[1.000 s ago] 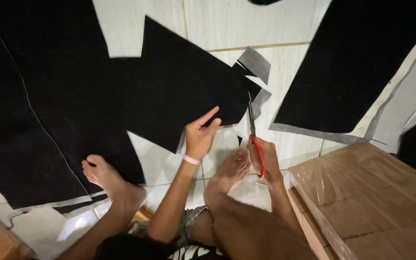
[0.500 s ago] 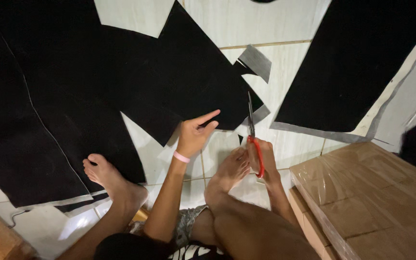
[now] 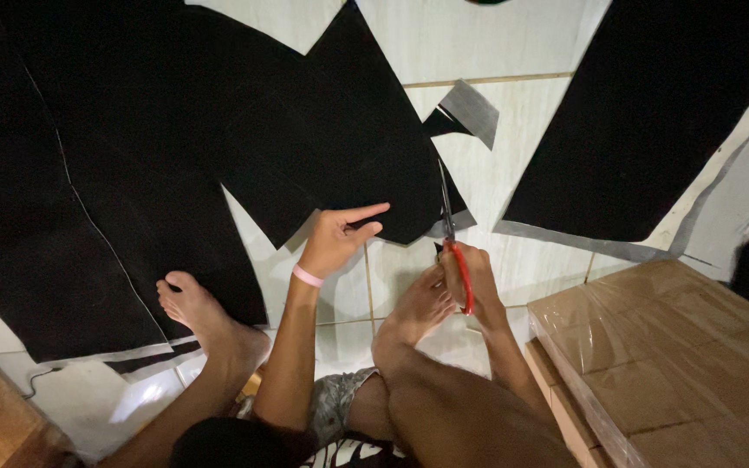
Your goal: The person sits on a tiled floor and uses red-handled scissors to cut a large piece of black fabric. They follow pre-marked lines and taped edges to separate distinct shapes from the main sheet, moving the cut pieces aside as they progress.
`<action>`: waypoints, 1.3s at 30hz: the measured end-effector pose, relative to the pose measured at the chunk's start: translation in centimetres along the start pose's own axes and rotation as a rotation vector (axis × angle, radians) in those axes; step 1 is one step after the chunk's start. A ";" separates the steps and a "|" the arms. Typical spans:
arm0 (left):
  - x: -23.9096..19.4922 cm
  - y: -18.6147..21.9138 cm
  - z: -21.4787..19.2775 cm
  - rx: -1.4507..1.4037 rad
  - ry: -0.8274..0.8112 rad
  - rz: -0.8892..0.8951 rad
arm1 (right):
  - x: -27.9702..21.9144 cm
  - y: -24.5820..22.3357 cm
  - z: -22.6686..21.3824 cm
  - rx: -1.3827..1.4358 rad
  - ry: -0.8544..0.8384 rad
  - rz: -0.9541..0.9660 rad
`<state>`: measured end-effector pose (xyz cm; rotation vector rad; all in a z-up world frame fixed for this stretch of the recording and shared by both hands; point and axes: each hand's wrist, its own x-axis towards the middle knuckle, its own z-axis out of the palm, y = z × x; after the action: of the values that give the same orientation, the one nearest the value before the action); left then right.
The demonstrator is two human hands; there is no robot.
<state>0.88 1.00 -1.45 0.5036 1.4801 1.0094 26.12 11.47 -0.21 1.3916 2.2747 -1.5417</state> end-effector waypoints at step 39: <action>0.7 17.7 -4.1 0.304 0.087 0.643 | -0.4 1.8 -0.8 0.752 0.012 0.328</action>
<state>-7.46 9.65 12.20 1.2209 1.5932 1.3120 27.92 11.94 -0.87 1.7858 1.3804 -2.3588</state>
